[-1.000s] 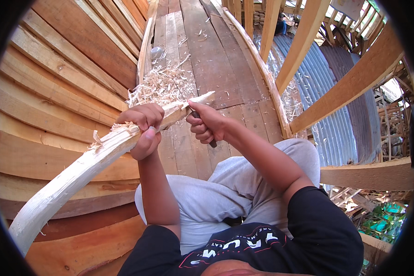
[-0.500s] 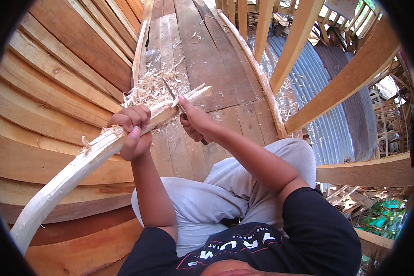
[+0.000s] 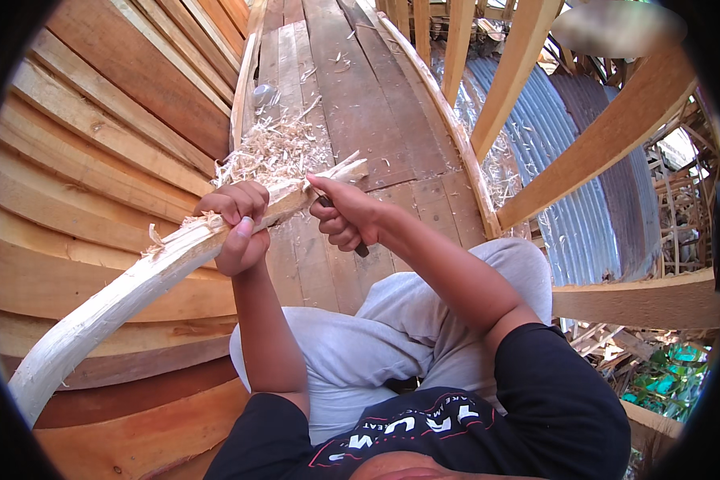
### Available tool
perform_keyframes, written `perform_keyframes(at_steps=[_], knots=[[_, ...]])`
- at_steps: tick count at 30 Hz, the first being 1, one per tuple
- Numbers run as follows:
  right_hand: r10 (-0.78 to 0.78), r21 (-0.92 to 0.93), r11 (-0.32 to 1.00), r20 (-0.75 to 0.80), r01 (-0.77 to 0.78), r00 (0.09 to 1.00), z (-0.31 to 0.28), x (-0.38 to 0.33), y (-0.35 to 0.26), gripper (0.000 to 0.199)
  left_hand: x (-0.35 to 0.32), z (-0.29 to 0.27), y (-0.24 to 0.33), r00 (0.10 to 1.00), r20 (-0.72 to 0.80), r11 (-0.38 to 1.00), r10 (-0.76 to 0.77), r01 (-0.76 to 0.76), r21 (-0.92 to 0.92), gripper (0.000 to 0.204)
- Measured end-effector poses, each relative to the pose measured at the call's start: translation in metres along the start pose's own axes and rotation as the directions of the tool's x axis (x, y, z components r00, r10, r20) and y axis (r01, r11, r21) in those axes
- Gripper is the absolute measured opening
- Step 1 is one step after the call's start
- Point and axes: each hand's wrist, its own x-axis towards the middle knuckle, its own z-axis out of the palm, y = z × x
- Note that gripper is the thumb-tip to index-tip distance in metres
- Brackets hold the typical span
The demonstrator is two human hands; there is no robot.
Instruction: The person carves a long wooden stick using a knife, peeling away bark and shaping the wood while sitting inside a wooden boat hull. Wood shavings accumulate on the floor as the person continues to shave the stick.
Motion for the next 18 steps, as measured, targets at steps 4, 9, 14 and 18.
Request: perform_keyframes(at_steps=[4,9,14,18], knots=[[-0.023,0.134,0.991,0.236,-0.009,0.971,-0.013,0.011,0.01,0.066,0.002,-0.001,0.003,0.996,0.087,1.0,0.002,0.0,-0.02,0.017],[-0.075,0.281,0.955,0.536,-0.094,0.841,-0.035,0.017,0.023,0.065,0.003,0.004,0.002,0.991,0.133,0.998,-0.023,0.031,-0.061,0.016],[-0.058,-0.014,0.998,-0.092,0.057,0.994,0.0,0.011,0.005,0.064,0.001,-0.016,0.007,0.999,0.025,0.995,-0.032,0.034,-0.091,0.016],[-0.113,-0.101,0.991,-0.267,0.089,0.957,0.006,0.006,0.001,0.063,-0.001,-0.011,0.001,0.999,0.035,0.996,-0.039,0.042,-0.076,0.016]])
